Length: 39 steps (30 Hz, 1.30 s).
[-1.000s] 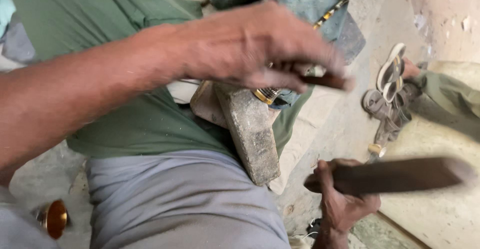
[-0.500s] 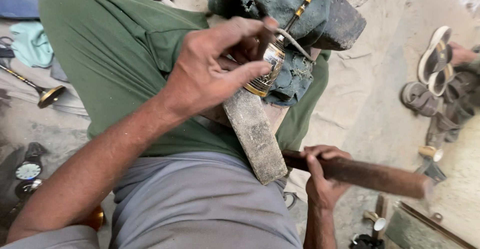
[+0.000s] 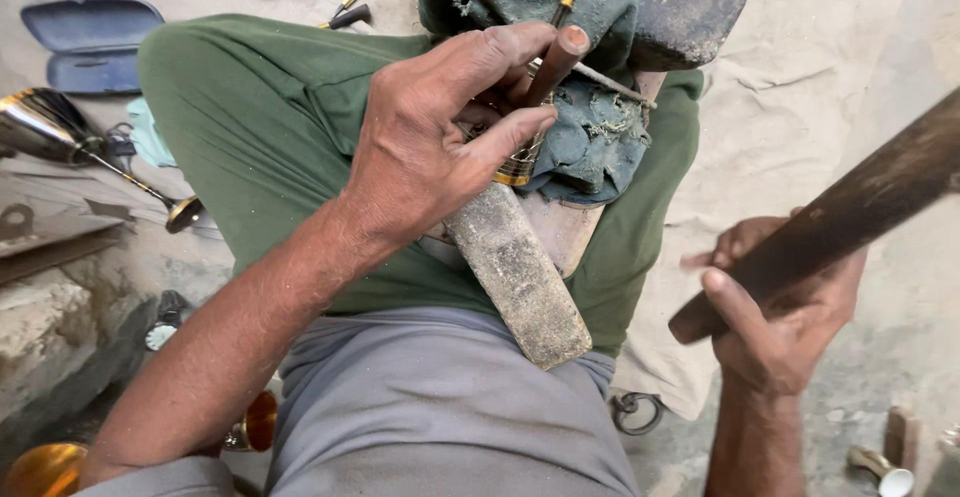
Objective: The person sits cross-legged on the floor with a decorative brass bell-shaped object resting on a stone block on their lap. They hold a small punch against the engraved surface and repeatedly strike it with a wooden mallet, repositioning the punch to work around the pattern, and occasionally rotate the object.
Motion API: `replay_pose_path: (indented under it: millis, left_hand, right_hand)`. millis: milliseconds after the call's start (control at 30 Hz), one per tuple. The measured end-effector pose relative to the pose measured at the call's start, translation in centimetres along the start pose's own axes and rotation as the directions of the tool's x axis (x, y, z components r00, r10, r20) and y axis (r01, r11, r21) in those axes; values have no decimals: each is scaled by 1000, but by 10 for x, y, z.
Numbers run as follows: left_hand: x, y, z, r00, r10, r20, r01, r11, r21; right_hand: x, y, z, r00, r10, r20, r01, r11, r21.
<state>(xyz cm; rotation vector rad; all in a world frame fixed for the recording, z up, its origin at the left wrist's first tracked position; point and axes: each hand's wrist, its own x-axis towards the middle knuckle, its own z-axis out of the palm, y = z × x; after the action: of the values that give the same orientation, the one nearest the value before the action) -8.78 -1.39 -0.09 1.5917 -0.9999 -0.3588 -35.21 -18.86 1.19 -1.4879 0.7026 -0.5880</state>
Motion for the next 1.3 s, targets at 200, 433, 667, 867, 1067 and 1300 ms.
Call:
replay_pose_path:
  millis: [200, 433, 667, 867, 1067, 1300]
  left_hand:
    - [8, 0, 7, 993, -14, 113, -1, 990, 138]
    - [12, -2, 14, 970, 138, 198, -206, 901, 381]
    - [10, -2, 18, 977, 81, 198, -156, 903, 400]
    - [7, -5, 21, 981, 95, 169, -156, 906, 393]
    - [6, -4, 21, 980, 87, 179, -154, 901, 406]
    - [7, -4, 21, 981, 95, 167, -154, 907, 392]
  right_hand:
    - [23, -24, -6, 985, 174, 20, -147, 883, -445]
    - [36, -42, -17, 967, -165, 196, 248, 415, -875]
    - [40, -45, -19, 952, -158, 264, 307, 452, -837]
    - [41, -43, -17, 948, -151, 280, 318, 417, -851]
    - [49, -58, -3, 942, -138, 304, 334, 406, -850]
    - [55, -72, 12, 938, -134, 319, 346, 347, -872]
